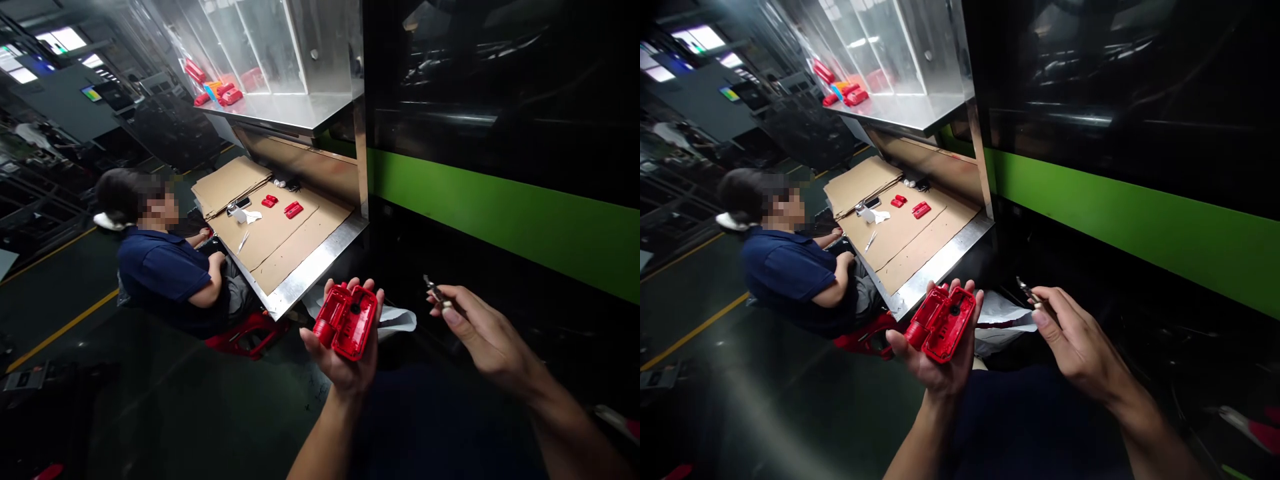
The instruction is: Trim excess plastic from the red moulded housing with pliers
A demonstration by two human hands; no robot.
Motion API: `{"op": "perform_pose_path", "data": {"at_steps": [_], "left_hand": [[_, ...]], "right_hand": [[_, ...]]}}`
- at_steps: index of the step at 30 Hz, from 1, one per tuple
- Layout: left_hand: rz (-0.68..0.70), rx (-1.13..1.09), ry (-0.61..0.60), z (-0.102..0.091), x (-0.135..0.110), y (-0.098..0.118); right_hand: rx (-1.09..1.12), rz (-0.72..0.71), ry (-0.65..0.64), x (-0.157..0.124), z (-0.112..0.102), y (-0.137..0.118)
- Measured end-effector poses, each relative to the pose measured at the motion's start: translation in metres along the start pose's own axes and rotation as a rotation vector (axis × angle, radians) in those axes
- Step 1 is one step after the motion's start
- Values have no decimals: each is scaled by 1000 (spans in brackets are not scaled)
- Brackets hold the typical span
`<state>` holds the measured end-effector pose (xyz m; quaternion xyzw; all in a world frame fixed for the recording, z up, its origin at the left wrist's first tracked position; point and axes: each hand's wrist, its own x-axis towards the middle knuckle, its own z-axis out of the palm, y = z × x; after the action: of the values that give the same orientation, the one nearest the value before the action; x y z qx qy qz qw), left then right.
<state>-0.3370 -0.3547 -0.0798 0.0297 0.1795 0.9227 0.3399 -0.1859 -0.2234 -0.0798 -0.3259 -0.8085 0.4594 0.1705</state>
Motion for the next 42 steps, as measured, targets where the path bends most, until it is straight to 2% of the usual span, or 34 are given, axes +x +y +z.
{"op": "perform_pose_path", "data": {"at_steps": [4,7,11,14,17,20,26,33,37,42], "left_hand": [[63,121,-105,0,-4,1],[157,240,-146,0,-6,0],[356,429,-139,-2,-8,-1],[417,555,-84,-3,-12,-2],[447,635,-4,-4,-16,-1],[493,680,14,-5,-18,0],[505,793,-84,-10,-20,2],[534,811,-66,-20,-21,-4],[601,822,-75,-14,-14,-7],[725,871,-159,-5,-8,-6]], "right_hand": [[-51,-158,-75,6,-2,-25],[-89,-225,-105,9,2,-43],[-158,-342,-134,9,13,-61],[-226,-406,-135,9,20,-70],[-286,-378,-166,10,26,-76],[-318,-335,-199,11,31,-77],[-328,-278,-211,11,36,-74],[-308,-266,-210,10,40,-76],[-310,-247,-209,9,41,-77],[-300,-246,-209,8,43,-76]]}}
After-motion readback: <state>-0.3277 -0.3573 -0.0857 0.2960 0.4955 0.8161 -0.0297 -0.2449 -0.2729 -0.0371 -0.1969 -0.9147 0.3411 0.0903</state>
